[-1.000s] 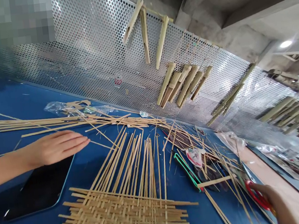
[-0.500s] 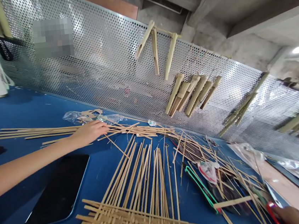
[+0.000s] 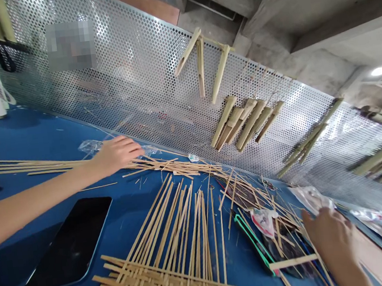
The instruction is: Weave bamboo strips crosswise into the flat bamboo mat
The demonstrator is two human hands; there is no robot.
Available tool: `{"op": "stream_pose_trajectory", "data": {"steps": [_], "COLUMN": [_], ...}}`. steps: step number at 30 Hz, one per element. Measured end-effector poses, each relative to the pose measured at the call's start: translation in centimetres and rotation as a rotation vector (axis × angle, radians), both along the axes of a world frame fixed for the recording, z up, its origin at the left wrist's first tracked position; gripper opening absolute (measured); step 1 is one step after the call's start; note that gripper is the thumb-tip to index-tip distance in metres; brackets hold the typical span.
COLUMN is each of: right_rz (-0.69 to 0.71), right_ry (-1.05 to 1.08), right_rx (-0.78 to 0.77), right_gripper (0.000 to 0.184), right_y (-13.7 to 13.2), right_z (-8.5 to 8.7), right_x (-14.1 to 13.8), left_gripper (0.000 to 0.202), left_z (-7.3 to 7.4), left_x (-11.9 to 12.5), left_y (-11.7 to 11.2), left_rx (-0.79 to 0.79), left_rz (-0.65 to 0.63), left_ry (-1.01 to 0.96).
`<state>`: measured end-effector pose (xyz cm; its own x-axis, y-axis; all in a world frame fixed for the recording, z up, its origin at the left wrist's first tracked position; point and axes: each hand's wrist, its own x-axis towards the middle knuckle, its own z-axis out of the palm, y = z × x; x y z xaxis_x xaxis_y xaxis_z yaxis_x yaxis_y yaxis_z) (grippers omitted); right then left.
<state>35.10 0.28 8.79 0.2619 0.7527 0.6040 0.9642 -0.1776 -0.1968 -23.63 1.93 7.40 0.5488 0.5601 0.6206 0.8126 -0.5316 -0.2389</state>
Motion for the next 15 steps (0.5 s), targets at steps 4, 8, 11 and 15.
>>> {"op": "stream_pose_trajectory", "data": {"steps": [4,8,11,15], "right_rz": [0.360,0.830,0.980,0.996], "right_ry": [0.094,0.398,0.432,0.538], "right_rx": [0.011,-0.126,-0.304,-0.471], "right_gripper": [0.052,0.056,0.028,0.015], "right_y": [-3.8,-8.2,-9.5,-9.0], "right_z": [1.5,1.7,1.6,1.2], "right_x": [-11.6,-21.8,-24.7,-25.2], "left_gripper": [0.033,0.035,0.034,0.032], "left_z": [2.7,1.2,-0.4,-1.1], "left_x": [4.0,9.0,10.4,9.8], "left_y": [-5.1,-10.0,-11.2,-10.5], "left_rx": [0.269,0.069,-0.135,-0.320], "left_rz": [-0.009,-0.238,-0.353,-0.404], "left_ry": [-0.079,-0.188,-0.342,-0.436]}}
